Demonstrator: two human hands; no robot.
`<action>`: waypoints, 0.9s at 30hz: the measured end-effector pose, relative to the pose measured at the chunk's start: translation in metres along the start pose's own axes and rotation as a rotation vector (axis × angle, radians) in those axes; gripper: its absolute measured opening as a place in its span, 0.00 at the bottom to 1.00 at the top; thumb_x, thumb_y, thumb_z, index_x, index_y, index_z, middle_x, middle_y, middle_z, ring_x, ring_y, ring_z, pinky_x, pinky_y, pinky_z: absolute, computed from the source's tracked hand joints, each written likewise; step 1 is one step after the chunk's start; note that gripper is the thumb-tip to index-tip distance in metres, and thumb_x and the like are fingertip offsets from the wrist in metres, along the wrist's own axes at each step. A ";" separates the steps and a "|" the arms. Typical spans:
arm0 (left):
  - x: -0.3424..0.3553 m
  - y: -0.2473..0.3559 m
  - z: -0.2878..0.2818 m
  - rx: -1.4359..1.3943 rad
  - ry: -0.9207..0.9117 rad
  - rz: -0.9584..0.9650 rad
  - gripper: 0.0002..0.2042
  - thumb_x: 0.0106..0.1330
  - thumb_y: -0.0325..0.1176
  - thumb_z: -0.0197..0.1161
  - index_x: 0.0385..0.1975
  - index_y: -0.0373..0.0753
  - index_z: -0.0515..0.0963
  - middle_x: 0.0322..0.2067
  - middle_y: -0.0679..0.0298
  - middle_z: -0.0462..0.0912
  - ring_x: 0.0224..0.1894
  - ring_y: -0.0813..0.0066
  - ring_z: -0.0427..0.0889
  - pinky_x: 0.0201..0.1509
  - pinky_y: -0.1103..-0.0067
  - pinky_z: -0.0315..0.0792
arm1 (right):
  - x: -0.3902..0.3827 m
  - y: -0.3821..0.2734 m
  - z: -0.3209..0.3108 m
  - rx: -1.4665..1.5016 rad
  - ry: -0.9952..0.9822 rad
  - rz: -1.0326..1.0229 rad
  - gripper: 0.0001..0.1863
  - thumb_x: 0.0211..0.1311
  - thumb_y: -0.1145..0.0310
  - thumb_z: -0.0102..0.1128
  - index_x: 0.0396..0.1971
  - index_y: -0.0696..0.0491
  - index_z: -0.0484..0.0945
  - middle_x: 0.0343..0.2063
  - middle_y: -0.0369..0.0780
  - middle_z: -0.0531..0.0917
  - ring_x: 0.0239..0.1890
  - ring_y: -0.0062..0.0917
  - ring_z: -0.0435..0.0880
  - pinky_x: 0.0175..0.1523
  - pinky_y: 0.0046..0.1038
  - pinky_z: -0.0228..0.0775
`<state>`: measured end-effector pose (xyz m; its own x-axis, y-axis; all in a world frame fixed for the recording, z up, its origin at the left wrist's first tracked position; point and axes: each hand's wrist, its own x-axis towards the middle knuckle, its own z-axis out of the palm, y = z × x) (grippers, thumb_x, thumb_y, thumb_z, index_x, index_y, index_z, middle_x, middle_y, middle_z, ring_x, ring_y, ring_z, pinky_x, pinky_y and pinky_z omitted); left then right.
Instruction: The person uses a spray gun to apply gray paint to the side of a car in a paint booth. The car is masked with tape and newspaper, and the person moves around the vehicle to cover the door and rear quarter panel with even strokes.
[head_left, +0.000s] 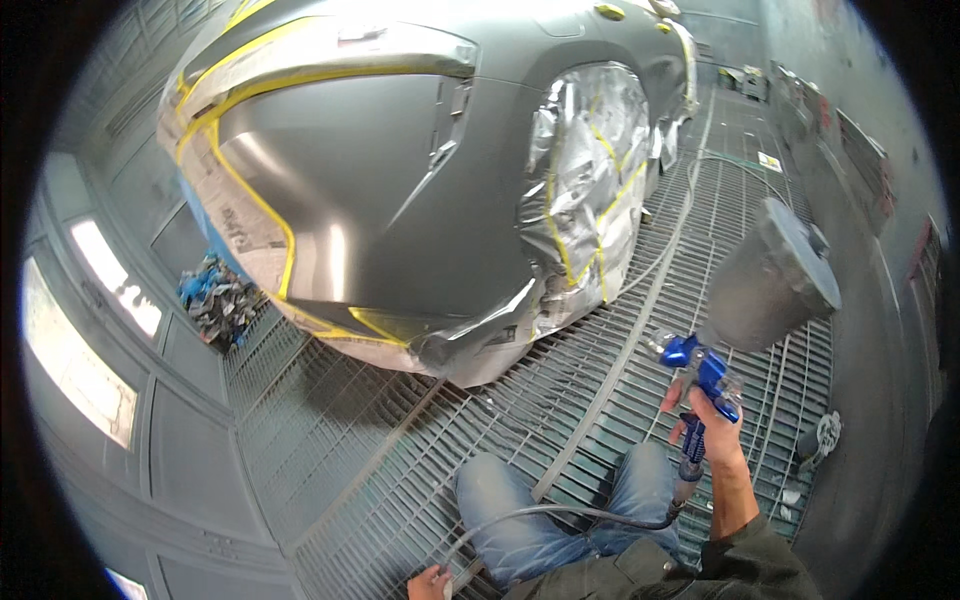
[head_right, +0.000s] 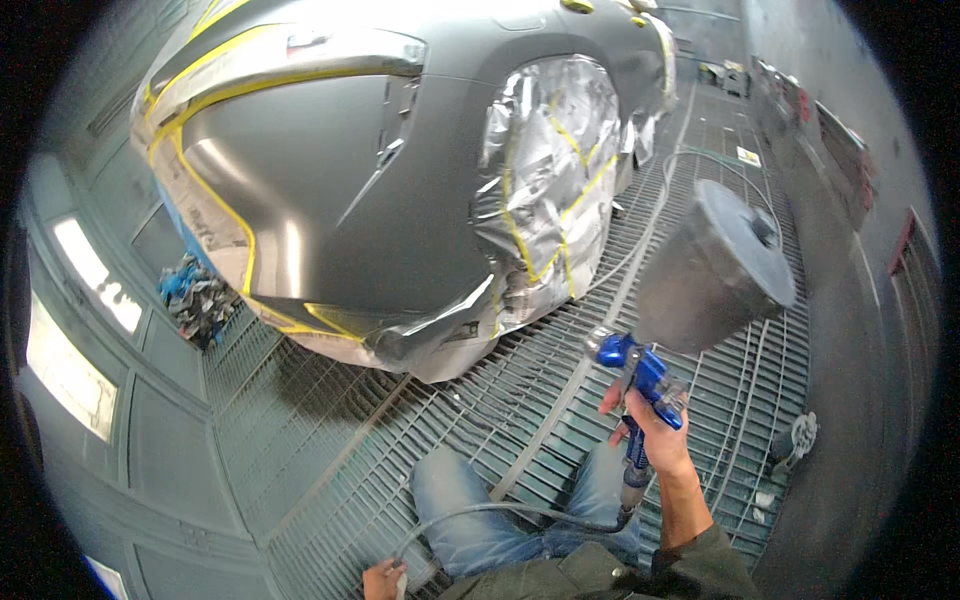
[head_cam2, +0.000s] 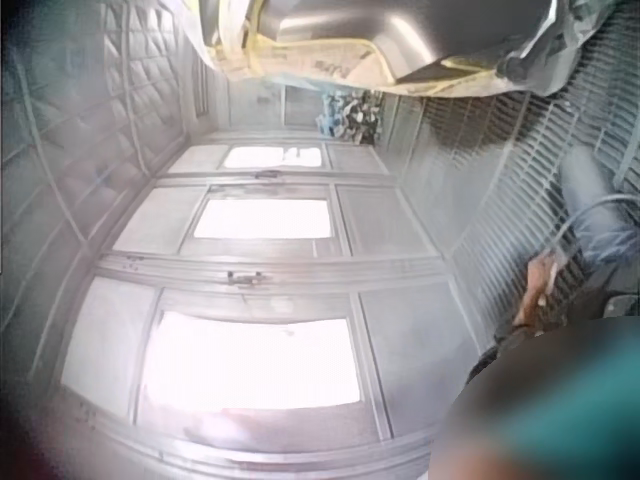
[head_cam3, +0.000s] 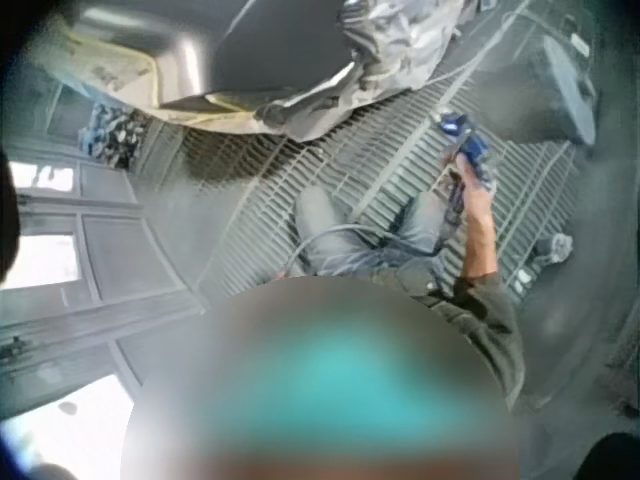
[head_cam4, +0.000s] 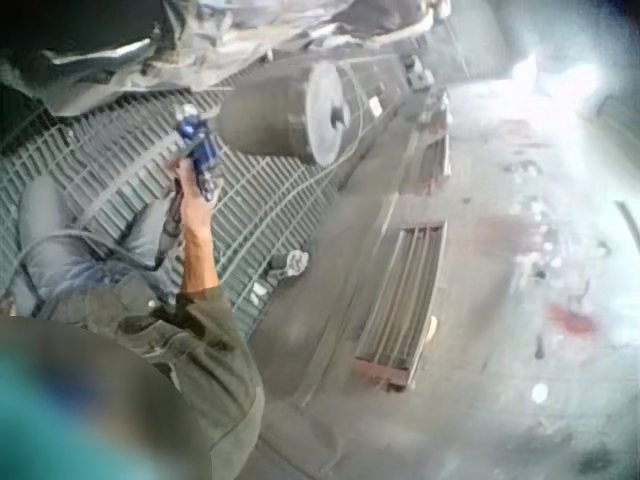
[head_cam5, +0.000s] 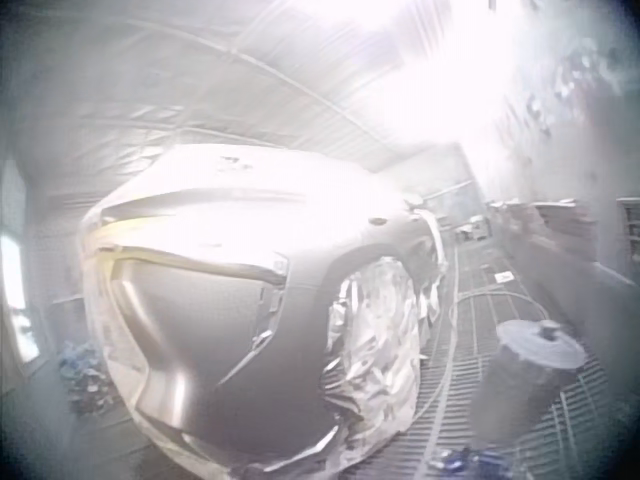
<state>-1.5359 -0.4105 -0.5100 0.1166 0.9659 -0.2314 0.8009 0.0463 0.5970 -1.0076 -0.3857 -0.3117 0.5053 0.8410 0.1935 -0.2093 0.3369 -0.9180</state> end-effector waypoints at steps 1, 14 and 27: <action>0.002 -0.014 0.002 0.002 0.061 0.013 0.14 0.70 0.35 0.53 0.48 0.37 0.82 0.40 0.52 0.86 0.41 0.56 0.83 0.47 0.67 0.75 | 0.003 0.005 0.004 0.042 0.004 -0.012 0.13 0.69 0.63 0.58 0.46 0.57 0.77 0.36 0.41 0.83 0.36 0.28 0.85 0.24 0.25 0.80; -0.013 0.019 -0.039 -0.182 0.246 -0.268 0.17 0.67 0.35 0.61 0.52 0.31 0.79 0.43 0.48 0.86 0.44 0.59 0.85 0.50 0.71 0.76 | 0.030 0.069 0.046 0.036 0.055 0.017 0.12 0.69 0.64 0.58 0.42 0.58 0.79 0.34 0.39 0.82 0.35 0.24 0.83 0.22 0.24 0.76; -0.041 0.049 -0.043 -0.102 0.283 -0.236 0.12 0.68 0.28 0.60 0.48 0.34 0.82 0.40 0.55 0.87 0.39 0.69 0.83 0.46 0.75 0.76 | 0.013 0.095 0.071 0.074 -0.189 0.123 0.16 0.65 0.64 0.62 0.42 0.62 0.77 0.34 0.43 0.83 0.34 0.28 0.83 0.23 0.24 0.78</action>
<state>-1.5268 -0.4370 -0.4382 -0.2424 0.9570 -0.1595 0.7220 0.2877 0.6292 -1.0808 -0.3129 -0.3717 0.3083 0.9394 0.1498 -0.3234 0.2516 -0.9122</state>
